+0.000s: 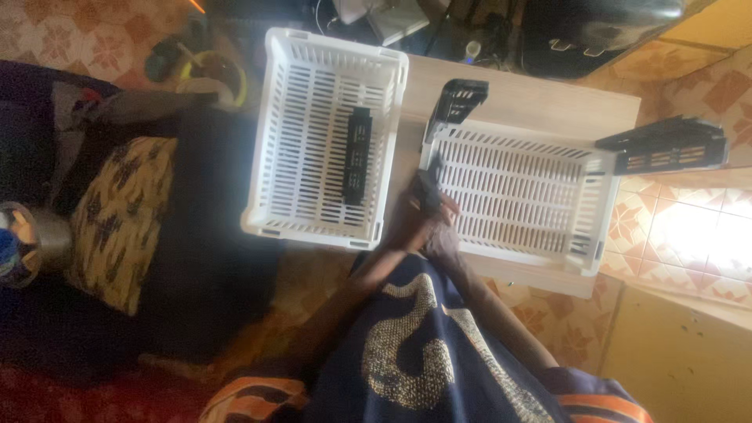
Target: The person repeatedly picks up black plastic battery components from a white basket, inspects them, and places them into a second white basket. The person handles the components one at a time, turning them over and moving them between baskets.
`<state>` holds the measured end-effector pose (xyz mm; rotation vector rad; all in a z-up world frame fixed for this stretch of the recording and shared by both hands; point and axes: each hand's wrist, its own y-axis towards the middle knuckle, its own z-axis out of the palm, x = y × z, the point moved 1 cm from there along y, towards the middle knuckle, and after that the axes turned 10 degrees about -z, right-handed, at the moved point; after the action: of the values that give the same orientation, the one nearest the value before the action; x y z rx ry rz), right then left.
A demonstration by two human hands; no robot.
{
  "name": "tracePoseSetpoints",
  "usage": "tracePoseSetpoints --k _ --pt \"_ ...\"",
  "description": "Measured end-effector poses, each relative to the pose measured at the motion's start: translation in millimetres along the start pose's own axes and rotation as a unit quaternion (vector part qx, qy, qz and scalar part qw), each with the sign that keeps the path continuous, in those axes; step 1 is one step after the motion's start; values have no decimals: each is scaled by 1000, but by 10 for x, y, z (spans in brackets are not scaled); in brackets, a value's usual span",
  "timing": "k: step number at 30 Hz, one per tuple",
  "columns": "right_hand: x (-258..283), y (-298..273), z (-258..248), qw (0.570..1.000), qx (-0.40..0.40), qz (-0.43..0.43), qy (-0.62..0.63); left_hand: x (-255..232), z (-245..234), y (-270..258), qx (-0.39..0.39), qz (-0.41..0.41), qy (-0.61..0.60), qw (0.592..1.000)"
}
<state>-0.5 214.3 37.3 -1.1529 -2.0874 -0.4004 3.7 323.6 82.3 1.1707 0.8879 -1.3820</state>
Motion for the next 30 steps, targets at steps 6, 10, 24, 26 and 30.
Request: tracePoseSetpoints --k 6,10,24,26,30 --pt "195 -17 -133 998 33 61 4 -668 -608 -37 121 -130 -542 821" --pt "256 -41 -154 999 -14 -35 -31 -905 -738 -131 55 -161 -458 872" --pt "478 -96 -143 996 -37 -6 -84 -288 -1439 -313 -114 -241 -272 925" --pt "520 -115 -157 996 -38 -13 -79 -99 -1740 -211 -269 -131 165 940" --pt "571 -164 -218 998 -24 -14 -50 32 -2199 -247 -290 -263 471 791"
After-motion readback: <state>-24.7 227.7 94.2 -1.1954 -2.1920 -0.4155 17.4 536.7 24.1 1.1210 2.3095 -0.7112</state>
